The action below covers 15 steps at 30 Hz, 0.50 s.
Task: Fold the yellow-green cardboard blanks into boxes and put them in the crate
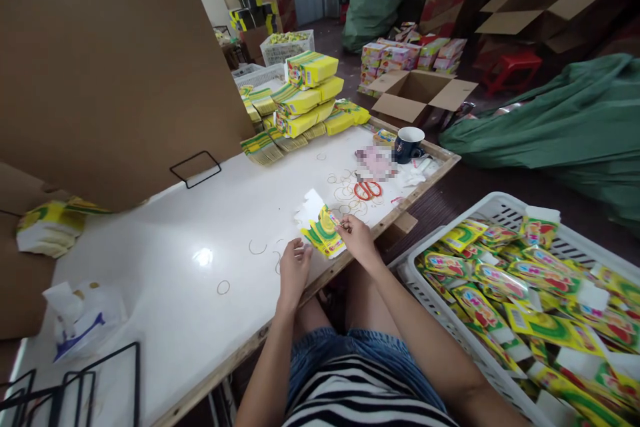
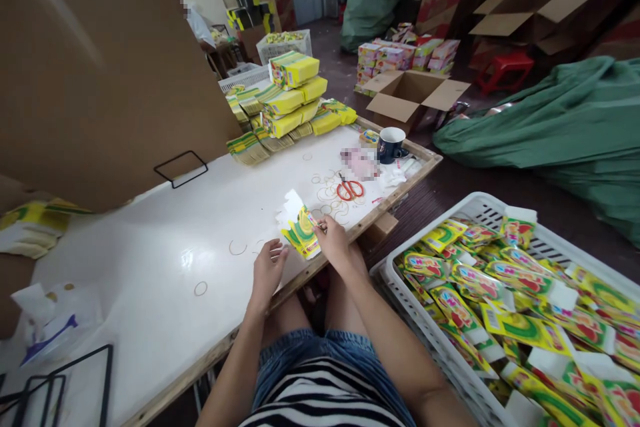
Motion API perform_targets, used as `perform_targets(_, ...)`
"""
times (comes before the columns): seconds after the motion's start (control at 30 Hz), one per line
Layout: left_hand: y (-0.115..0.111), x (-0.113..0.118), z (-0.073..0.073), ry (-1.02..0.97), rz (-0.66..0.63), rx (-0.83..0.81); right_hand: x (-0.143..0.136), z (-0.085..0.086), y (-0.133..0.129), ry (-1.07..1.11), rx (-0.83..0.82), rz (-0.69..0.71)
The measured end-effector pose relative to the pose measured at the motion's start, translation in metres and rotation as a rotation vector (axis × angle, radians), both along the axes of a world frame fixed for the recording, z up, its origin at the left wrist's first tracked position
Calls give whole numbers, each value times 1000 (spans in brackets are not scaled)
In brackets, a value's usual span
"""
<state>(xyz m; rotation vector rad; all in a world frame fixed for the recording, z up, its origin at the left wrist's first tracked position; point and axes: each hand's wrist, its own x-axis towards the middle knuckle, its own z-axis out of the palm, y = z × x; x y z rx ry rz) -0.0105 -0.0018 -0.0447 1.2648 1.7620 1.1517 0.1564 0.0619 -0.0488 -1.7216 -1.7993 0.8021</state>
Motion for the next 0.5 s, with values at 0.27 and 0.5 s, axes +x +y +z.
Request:
perform_targets(0.27,12,10,-11,-139,-9,-35,-25,-4,18,51,-113,37)
perform_targets(0.5,17,1,16,-40,183,101,-21,10,-6,252,-16,125)
